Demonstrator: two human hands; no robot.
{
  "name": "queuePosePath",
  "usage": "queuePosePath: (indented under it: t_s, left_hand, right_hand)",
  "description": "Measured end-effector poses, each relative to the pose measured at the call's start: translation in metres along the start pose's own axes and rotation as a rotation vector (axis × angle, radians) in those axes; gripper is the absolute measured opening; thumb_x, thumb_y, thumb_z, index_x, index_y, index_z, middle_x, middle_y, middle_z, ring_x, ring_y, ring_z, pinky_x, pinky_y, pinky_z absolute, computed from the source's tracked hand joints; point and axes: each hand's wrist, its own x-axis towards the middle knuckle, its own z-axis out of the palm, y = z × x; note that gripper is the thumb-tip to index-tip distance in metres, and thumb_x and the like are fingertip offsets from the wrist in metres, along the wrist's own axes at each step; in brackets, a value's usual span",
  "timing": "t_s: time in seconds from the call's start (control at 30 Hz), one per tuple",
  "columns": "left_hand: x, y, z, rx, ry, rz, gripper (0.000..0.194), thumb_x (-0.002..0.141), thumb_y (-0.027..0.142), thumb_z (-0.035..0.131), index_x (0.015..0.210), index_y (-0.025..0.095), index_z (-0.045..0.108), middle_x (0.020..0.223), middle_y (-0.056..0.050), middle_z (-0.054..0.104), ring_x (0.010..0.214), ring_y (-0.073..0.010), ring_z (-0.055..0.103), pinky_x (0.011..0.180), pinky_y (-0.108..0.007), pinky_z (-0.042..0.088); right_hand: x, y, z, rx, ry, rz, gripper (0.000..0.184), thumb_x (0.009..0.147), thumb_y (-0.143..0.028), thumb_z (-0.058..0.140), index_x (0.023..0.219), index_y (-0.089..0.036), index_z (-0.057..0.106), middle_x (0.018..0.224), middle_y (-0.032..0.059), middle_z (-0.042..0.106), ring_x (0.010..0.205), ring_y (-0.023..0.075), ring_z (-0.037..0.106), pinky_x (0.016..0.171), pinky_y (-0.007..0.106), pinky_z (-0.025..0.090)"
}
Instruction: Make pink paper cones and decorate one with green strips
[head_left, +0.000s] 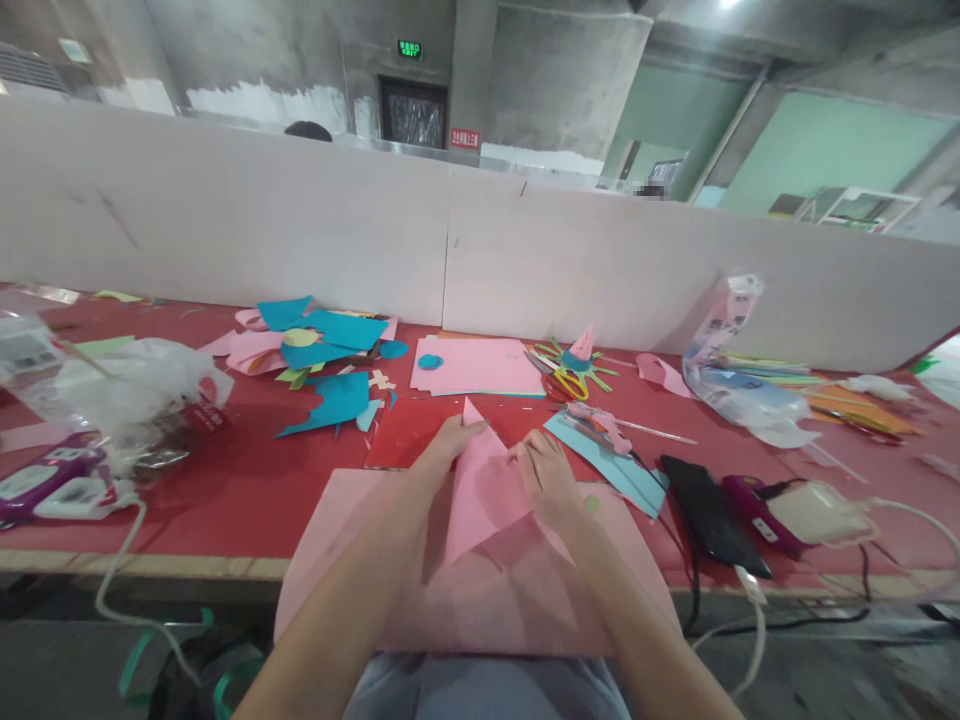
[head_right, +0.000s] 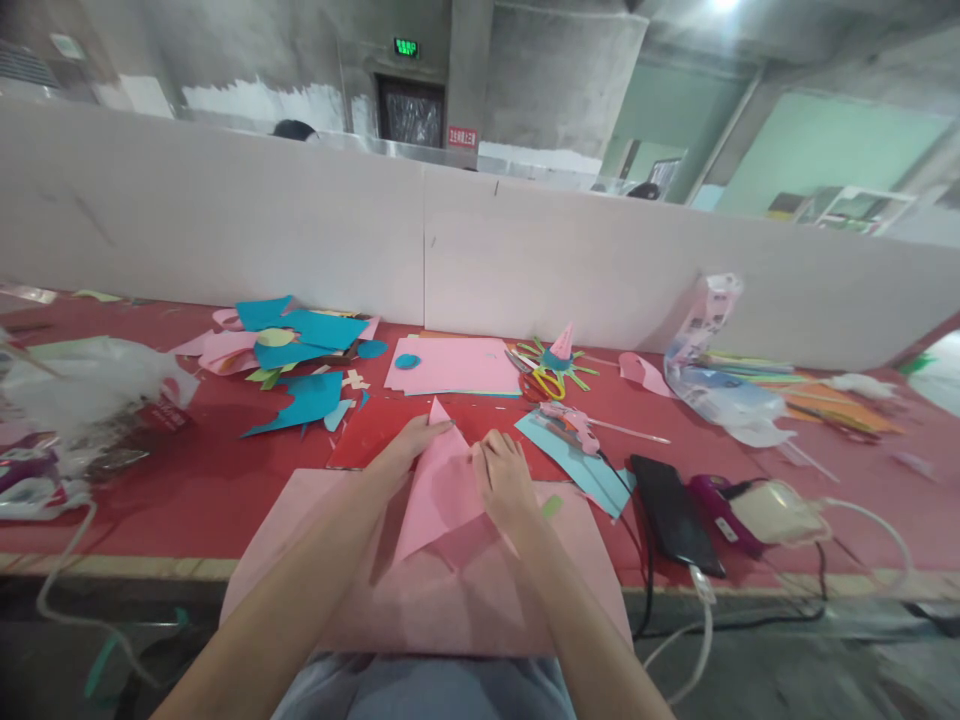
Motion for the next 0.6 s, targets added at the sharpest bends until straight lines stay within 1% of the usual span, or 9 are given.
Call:
queuePosePath:
  t_s: [0.07, 0.17, 0.23, 0.3, 0.4, 0.53, 0.6]
  left_hand:
    - [-0.0001, -0.0004, -0.0003, -0.006, -0.003, 0.004, 0.036, 0.055, 0.035, 0.073, 0.080, 0.010, 0.066, 0.077, -0.011, 0.070, 0.072, -0.0237, 0.064, 0.067, -0.033, 0.050]
    - [0.0017, -0.0021, -0.0008, -0.006, -0.023, 0.022, 0.036, 0.055, 0.036, 0.073, 0.080, 0.010, 0.065, 0.077, -0.010, 0.069, 0.071, -0.0231, 0.064, 0.066, -0.032, 0.050]
    - [0.0036, -0.0034, -0.0009, 0.015, 0.002, 0.027, 0.037, 0.054, 0.036, 0.074, 0.079, 0.010, 0.065, 0.076, -0.010, 0.069, 0.071, -0.0229, 0.064, 0.066, -0.031, 0.049]
    - [0.0050, -0.0041, -0.0010, 0.022, 0.027, 0.022, 0.037, 0.053, 0.035, 0.074, 0.079, 0.010, 0.065, 0.076, -0.010, 0.069, 0.071, -0.0231, 0.064, 0.065, -0.031, 0.049]
    - [0.0048, -0.0038, -0.0012, 0.003, 0.011, 0.010, 0.038, 0.053, 0.036, 0.074, 0.079, 0.010, 0.064, 0.077, -0.010, 0.069, 0.071, -0.0231, 0.064, 0.065, -0.032, 0.049]
    - [0.0031, -0.0022, -0.0019, 0.016, -0.003, 0.015, 0.039, 0.052, 0.037, 0.075, 0.079, 0.010, 0.064, 0.076, -0.010, 0.069, 0.071, -0.0235, 0.064, 0.067, -0.033, 0.050]
    - [0.0022, -0.0013, -0.0018, 0.020, -0.004, 0.015, 0.038, 0.052, 0.036, 0.074, 0.079, 0.010, 0.064, 0.076, -0.010, 0.069, 0.072, -0.0236, 0.064, 0.068, -0.033, 0.050]
  right_hand:
    - [-0.0003, 0.0006, 0.0009, -0.032, 0.005, -0.010, 0.032, 0.091, -0.021, 0.026, 0.078, -0.018, 0.055, 0.083, 0.0041, 0.049, 0.081, 0.0160, 0.042, 0.077, 0.030, 0.029]
    - [-0.0003, 0.0008, 0.0006, -0.046, -0.015, -0.004, 0.033, 0.091, -0.021, 0.027, 0.075, -0.018, 0.055, 0.082, 0.0038, 0.049, 0.080, 0.0157, 0.042, 0.077, 0.030, 0.029]
    - [-0.0001, 0.0012, 0.0003, -0.048, -0.018, 0.001, 0.033, 0.091, -0.020, 0.027, 0.075, -0.018, 0.055, 0.081, 0.0037, 0.050, 0.080, 0.0158, 0.042, 0.077, 0.029, 0.029]
    - [0.0002, 0.0021, 0.0007, -0.061, -0.004, -0.009, 0.032, 0.091, -0.020, 0.026, 0.080, -0.018, 0.057, 0.084, 0.0046, 0.050, 0.082, 0.0166, 0.043, 0.078, 0.030, 0.029]
    - [0.0006, 0.0033, 0.0024, -0.078, 0.009, -0.021, 0.032, 0.091, -0.021, 0.025, 0.087, -0.018, 0.057, 0.087, 0.0056, 0.051, 0.083, 0.0173, 0.042, 0.078, 0.030, 0.029]
    - [0.0004, 0.0018, 0.0012, -0.067, -0.014, 0.005, 0.035, 0.091, -0.020, 0.025, 0.074, -0.018, 0.056, 0.081, 0.0045, 0.049, 0.080, 0.0164, 0.043, 0.077, 0.030, 0.029]
    - [-0.0003, -0.0001, -0.0019, -0.066, -0.015, 0.001, 0.032, 0.090, -0.019, 0.027, 0.073, -0.018, 0.054, 0.081, 0.0049, 0.049, 0.079, 0.0169, 0.043, 0.075, 0.031, 0.029]
